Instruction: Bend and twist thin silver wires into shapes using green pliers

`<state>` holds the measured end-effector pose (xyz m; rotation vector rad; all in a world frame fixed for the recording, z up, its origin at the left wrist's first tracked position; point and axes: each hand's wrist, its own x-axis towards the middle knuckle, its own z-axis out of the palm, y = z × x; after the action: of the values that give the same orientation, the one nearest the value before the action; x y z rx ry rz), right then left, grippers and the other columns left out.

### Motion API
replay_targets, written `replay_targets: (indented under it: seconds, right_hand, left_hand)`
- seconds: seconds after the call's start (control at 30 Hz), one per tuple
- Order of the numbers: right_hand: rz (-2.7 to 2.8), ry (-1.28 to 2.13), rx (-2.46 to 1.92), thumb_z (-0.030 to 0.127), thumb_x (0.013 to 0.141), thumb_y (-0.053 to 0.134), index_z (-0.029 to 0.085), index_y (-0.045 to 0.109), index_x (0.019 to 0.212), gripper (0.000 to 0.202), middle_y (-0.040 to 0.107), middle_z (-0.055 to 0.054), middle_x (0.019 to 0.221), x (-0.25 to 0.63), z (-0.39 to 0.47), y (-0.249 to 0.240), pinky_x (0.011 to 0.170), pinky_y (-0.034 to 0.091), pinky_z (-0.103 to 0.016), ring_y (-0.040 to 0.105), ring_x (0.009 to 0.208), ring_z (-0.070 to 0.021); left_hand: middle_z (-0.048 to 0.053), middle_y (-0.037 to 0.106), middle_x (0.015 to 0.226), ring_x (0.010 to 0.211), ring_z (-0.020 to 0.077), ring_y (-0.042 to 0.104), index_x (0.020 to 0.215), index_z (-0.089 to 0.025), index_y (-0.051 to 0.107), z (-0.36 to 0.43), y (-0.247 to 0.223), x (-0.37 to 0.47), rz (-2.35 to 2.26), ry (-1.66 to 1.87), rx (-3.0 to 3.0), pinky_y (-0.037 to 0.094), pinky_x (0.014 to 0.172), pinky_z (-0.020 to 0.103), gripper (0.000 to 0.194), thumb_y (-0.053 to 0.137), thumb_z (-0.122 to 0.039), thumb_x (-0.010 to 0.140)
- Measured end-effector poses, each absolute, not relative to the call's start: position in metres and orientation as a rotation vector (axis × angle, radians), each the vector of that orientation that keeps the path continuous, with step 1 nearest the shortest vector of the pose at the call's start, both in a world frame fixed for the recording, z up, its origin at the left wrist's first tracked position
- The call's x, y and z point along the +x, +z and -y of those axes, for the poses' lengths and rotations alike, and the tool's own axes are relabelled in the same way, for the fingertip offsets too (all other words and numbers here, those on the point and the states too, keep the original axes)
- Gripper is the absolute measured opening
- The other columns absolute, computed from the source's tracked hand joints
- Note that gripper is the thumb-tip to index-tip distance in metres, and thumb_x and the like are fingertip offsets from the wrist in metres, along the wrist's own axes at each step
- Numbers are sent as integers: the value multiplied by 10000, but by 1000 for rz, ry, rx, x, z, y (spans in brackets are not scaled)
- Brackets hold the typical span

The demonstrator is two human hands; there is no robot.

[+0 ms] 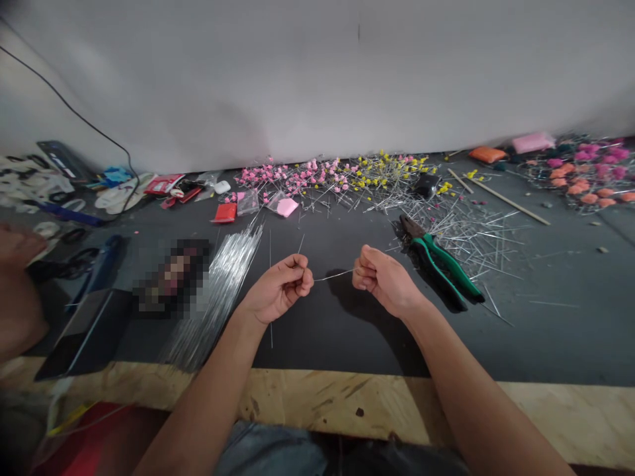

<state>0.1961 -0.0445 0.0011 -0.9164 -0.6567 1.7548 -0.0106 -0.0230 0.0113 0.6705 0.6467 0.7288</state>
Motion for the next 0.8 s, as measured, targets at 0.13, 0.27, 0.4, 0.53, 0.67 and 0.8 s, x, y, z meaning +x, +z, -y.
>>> replay_targets:
  seconds: [0.13,0.27,0.4,0.53,0.67,0.8]
  right_hand:
    - [657,1723,-890,426,817,513,194,421,587,340,261,59,537,194,44,0,478,337,-239,321,478,-90]
    - [713,1689,-871,373,819,526,189,541,698,221,366,42,570,192,46,-1,561,390,-243,442,556,-101]
    - [752,1646,-866,357,794,550,205,596,787,159,465,24,627,191,46,-2,636,432,-269,510,629,-121]
    - [744,1608,-881,373,782,555,225,618,816,165,474,25,634,190,45,-3,661,451,-278,520,644,-123]
    - [712,1448,-923,360,770,587,245,636,878,165,524,10,757,187,44,-7,677,456,-247,531,730,-109]
    - [707,1293,-986,337,731,636,251,634,877,169,589,-8,861,184,43,-11,646,453,-232,561,783,-117]
  left_hand:
    - [4,614,723,631,65,572,930,-144,553,23,10,-6,-653,868,665,468,607,169,187,589,-111,750]
    - [4,615,751,636,63,566,1010,-138,563,22,8,-3,-623,894,680,472,610,169,283,600,-78,736]
    - [14,629,778,655,62,575,932,-124,599,23,6,-1,-632,905,678,486,637,175,190,608,-100,743]
    - [33,654,812,675,70,595,869,-123,621,24,3,2,-649,907,666,494,673,190,126,618,-128,743]
    - [25,658,781,657,67,597,857,-131,629,25,1,6,-653,965,648,488,652,180,130,636,-137,727]
    - [16,659,774,668,69,603,849,-144,630,25,1,10,-674,1026,639,490,668,188,129,641,-136,721]
